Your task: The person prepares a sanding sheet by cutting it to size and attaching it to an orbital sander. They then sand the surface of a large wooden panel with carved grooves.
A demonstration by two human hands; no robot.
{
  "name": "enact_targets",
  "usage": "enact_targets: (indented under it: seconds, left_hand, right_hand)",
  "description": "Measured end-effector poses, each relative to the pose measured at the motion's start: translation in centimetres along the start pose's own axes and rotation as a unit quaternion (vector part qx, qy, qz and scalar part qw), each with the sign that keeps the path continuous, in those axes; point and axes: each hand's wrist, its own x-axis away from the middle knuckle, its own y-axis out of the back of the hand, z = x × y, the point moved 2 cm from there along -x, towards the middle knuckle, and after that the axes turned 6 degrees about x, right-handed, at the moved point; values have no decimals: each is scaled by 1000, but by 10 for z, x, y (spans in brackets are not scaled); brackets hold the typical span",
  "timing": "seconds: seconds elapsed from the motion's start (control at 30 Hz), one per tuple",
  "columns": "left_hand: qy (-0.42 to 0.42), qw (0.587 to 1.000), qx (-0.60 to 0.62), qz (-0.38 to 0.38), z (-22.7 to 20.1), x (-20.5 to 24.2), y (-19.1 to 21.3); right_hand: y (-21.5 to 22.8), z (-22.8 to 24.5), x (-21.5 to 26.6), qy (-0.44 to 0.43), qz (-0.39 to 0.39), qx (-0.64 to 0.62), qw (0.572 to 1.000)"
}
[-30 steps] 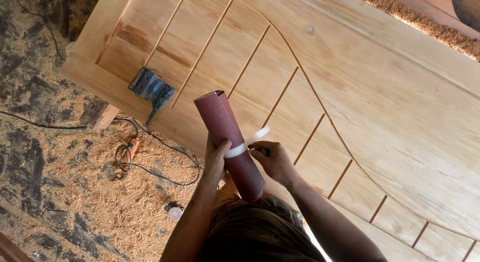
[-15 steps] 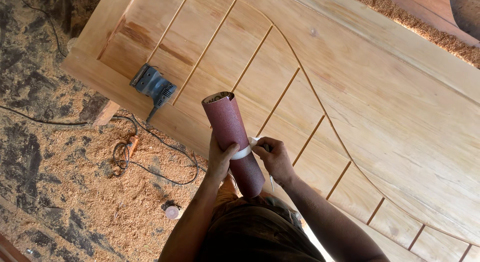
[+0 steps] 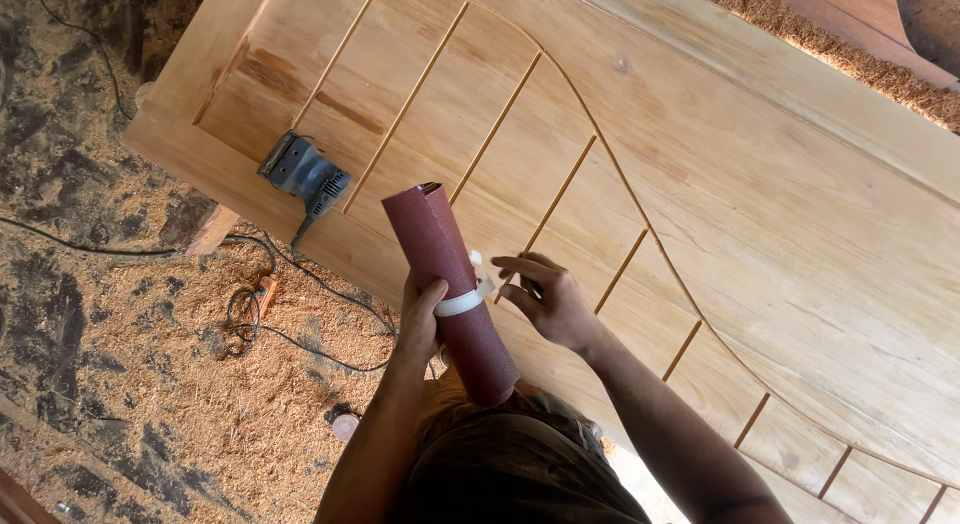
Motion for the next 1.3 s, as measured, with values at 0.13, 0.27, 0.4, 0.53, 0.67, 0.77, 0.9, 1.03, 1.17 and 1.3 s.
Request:
enact_targets:
  seconds: [0.13, 0.27, 0.4, 0.53, 0.67, 0.77, 0.9, 1.03, 1.17, 1.3]
  left_hand:
    - [-13, 1000, -19, 17, 1, -1, -3]
    - [-6, 998, -18, 57, -1, 0, -1]
    - [45, 995, 24, 80, 0, 2, 5]
    - [88, 987, 105, 87, -3, 2, 0]
    - [80, 982, 61, 159, -10, 4, -12]
    - [97, 976, 77, 178, -16, 3, -18]
    - [90, 968, 113, 204, -19, 4, -18]
    - [95, 977, 96, 168, -12, -1, -7]
    - [109, 980, 76, 151, -2, -18, 4]
    - [121, 983, 115, 70, 17, -28, 21]
  right_hand:
    - [-9, -3, -17, 34, 96, 64, 993]
    - [-20, -22, -20, -35, 210, -103, 972]
    - [-24, -38, -20, -48, 278, -233, 931]
    - [-20, -47, -24, -70, 292, -216, 929]
    - [-17, -49, -25, -53, 255, -152, 953]
    - [-7, -55, -25, -90, 223, -136, 961]
    - [5, -72, -22, -124, 232, -101, 959]
    - [5, -98, -19, -145, 214, -164, 952]
    - [6, -119, -24, -183, 119, -221, 951]
    - [22, -125, -14, -242, -39, -62, 968]
